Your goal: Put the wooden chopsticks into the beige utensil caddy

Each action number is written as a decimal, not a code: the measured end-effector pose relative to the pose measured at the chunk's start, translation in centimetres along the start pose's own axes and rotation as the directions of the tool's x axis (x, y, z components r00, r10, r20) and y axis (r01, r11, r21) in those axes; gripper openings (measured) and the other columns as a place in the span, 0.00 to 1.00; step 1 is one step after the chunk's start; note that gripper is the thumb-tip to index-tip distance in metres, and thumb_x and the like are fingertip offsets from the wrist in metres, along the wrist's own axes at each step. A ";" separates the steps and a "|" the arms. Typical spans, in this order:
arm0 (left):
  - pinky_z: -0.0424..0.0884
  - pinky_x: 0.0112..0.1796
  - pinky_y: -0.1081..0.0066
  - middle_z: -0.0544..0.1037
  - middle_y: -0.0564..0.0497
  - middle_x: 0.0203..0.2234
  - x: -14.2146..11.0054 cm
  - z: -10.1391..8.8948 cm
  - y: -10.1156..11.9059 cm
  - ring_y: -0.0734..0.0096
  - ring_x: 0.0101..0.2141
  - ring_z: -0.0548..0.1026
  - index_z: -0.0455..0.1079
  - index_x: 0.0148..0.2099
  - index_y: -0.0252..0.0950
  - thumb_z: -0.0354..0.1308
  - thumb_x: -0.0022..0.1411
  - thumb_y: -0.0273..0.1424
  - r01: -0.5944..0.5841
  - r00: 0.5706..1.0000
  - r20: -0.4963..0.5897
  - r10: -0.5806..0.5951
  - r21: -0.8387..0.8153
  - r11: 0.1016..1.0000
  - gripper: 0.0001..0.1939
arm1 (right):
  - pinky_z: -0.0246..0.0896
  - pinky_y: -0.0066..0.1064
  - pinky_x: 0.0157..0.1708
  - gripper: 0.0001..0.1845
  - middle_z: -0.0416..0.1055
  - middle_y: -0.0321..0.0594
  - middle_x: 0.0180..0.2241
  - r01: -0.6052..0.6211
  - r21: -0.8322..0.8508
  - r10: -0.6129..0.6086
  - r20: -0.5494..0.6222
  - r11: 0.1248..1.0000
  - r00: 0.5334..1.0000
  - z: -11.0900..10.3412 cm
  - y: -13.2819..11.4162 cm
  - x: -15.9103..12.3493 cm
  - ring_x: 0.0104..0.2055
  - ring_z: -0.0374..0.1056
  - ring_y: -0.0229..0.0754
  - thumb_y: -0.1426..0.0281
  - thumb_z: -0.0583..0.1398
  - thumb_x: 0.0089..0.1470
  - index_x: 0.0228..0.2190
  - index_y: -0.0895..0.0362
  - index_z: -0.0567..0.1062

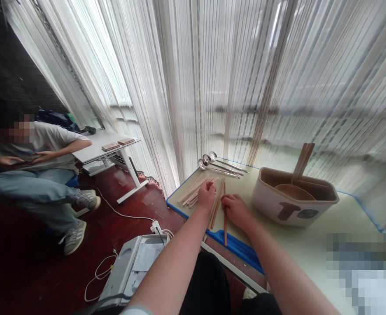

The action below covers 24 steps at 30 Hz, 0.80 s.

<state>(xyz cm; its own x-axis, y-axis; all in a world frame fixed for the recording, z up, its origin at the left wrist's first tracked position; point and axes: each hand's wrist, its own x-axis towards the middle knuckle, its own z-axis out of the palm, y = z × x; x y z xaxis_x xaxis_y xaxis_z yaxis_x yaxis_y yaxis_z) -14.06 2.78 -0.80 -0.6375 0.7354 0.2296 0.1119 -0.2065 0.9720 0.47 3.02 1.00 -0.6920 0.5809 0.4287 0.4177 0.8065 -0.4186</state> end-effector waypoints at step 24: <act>0.69 0.39 0.69 0.77 0.48 0.32 -1.2 -0.4 3.2 0.71 0.34 0.73 0.72 0.38 0.34 0.52 0.51 0.24 -0.161 0.975 0.159 0.153 0.033 0.986 0.12 | 0.64 0.37 0.41 0.09 0.71 0.42 0.38 0.047 0.199 0.065 -0.520 0.979 0.852 -5.4 -3.7 -1.8 0.40 0.68 0.43 0.67 0.56 0.52 0.35 0.52 0.75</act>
<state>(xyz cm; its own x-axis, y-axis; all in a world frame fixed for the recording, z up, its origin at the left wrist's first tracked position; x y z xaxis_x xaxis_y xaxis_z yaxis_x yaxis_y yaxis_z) -13.19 0.97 2.00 -0.4832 0.7883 0.3809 0.2377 -0.3006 0.9236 3.34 -0.45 6.09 -0.2565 0.6044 0.7543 0.2587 0.7948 -0.5489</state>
